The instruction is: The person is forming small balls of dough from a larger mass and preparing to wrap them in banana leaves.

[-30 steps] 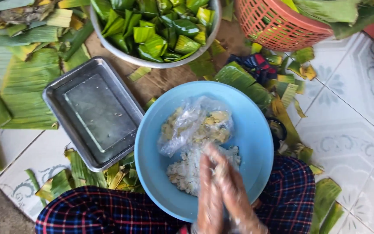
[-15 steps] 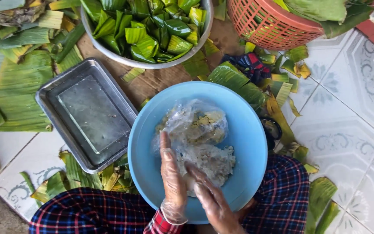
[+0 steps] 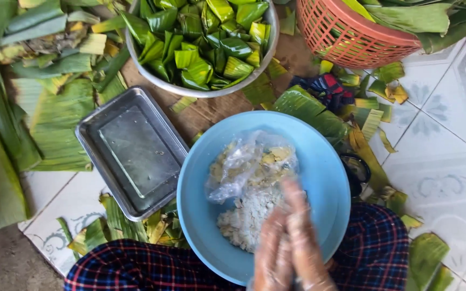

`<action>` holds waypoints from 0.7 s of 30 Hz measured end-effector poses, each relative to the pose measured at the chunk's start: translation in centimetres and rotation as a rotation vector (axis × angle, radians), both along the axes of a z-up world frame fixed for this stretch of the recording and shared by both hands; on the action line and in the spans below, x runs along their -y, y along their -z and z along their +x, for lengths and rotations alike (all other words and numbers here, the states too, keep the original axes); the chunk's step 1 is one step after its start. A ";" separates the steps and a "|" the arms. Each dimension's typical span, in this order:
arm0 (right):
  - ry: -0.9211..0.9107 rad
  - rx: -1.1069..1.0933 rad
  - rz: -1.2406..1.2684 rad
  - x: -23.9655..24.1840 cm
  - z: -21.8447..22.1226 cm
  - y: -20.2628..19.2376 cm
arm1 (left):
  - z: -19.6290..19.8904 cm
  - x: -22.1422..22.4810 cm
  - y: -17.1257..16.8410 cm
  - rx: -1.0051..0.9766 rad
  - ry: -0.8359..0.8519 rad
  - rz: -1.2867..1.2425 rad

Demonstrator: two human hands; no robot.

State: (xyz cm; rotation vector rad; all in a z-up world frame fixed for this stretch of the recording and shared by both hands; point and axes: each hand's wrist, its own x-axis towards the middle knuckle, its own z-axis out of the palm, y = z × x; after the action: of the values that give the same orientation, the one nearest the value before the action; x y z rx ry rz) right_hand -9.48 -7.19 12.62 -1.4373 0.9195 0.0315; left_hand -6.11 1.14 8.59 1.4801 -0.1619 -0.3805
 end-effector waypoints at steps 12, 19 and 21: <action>0.065 0.633 0.341 5.8 -0.7 14.7 | 19.9 -6.8 -3.1 0.243 -0.424 0.288; -0.087 0.330 0.097 5.6 -0.1 10.1 | 27.7 -10.7 9.1 -0.448 -0.630 0.130; -0.056 0.114 0.058 5.2 -0.5 10.1 | 25.4 -9.1 6.0 -0.353 -0.589 0.158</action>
State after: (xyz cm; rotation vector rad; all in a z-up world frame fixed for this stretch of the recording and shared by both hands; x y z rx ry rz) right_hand -9.96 -12.42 2.51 -1.3962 0.7792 0.0177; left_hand 19.32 10.25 2.62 1.5125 0.5865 -0.1692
